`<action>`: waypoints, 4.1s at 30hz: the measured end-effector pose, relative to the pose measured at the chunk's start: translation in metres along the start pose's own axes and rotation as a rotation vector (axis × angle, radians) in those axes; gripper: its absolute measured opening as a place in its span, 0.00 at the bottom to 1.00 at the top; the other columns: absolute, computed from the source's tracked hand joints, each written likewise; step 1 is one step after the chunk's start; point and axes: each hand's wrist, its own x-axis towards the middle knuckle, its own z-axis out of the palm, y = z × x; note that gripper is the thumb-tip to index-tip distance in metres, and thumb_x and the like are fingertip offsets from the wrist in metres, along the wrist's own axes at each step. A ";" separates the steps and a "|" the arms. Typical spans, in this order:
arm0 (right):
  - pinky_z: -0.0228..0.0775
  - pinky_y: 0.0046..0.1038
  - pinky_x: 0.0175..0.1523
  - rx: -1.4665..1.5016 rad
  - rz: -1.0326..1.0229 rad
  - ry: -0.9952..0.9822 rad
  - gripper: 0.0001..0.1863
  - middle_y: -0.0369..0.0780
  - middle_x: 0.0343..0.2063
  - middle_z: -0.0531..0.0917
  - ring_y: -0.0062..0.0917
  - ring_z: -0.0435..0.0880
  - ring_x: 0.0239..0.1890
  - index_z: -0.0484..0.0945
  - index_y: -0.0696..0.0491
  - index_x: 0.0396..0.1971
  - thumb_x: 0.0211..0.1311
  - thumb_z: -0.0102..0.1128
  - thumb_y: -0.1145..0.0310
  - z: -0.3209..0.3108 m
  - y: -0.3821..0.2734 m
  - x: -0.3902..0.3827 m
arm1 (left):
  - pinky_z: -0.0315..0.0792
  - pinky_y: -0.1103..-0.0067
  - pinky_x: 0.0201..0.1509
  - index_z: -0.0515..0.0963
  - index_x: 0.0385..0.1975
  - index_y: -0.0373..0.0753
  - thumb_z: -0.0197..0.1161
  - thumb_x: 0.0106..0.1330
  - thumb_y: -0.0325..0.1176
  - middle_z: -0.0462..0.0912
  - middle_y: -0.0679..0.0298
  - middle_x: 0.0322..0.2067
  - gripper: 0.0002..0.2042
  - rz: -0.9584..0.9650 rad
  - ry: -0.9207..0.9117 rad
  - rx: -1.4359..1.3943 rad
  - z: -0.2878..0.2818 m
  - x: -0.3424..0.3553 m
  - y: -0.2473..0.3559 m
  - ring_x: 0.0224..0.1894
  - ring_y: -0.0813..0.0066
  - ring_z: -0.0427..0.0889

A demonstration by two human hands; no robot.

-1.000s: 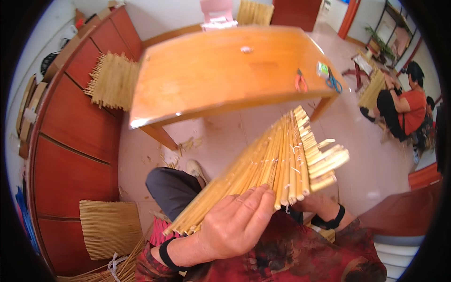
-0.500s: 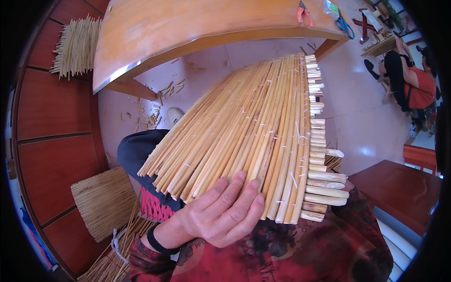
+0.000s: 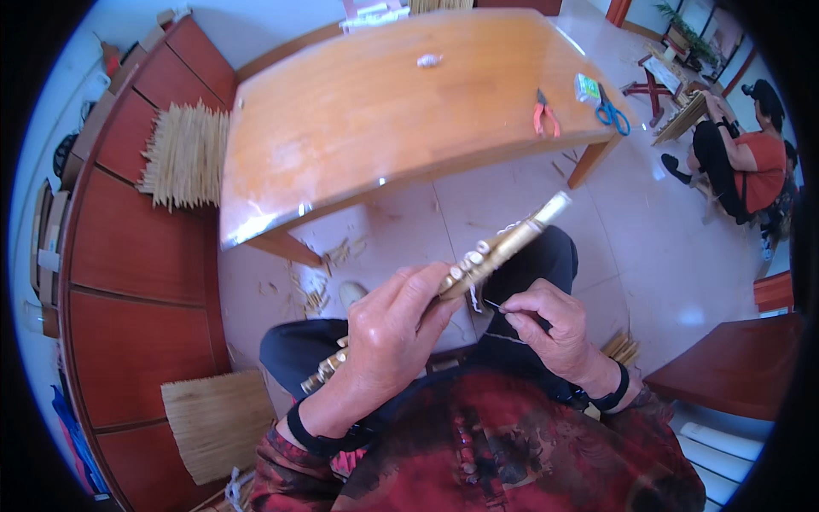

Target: The person weaves a straw mat by aligning thin wooden stalks side-by-side and binding them together using string and wire. The person handles the stalks individually, threads the string through them to secure their position, cuts the string using scissors, and tightens the binding wires by hand.

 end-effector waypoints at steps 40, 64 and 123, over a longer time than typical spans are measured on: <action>0.67 0.22 0.28 0.192 -0.073 0.256 0.05 0.38 0.21 0.74 0.25 0.75 0.23 0.72 0.56 0.26 0.49 0.59 0.78 0.075 0.032 0.092 | 0.69 0.86 0.41 0.74 0.44 0.34 0.60 0.54 0.20 0.78 0.69 0.34 0.15 -0.422 0.125 -0.359 0.004 0.031 -0.045 0.36 0.86 0.73; 0.67 0.27 0.29 0.190 -0.063 0.154 0.04 0.40 0.22 0.73 0.32 0.74 0.24 0.76 0.54 0.29 0.53 0.59 0.72 0.054 0.058 0.078 | 0.70 0.86 0.40 0.72 0.43 0.31 0.61 0.55 0.22 0.78 0.66 0.33 0.15 -0.414 0.138 -0.305 0.001 0.034 -0.057 0.35 0.84 0.74; 0.70 0.34 0.28 -0.368 -0.121 -0.109 0.01 0.44 0.21 0.72 0.39 0.76 0.25 0.70 0.57 0.24 0.49 0.51 0.76 0.018 0.004 0.077 | 0.70 0.84 0.34 0.74 0.42 0.37 0.62 0.53 0.24 0.79 0.64 0.28 0.15 -0.244 0.175 0.093 0.022 0.018 -0.028 0.28 0.83 0.76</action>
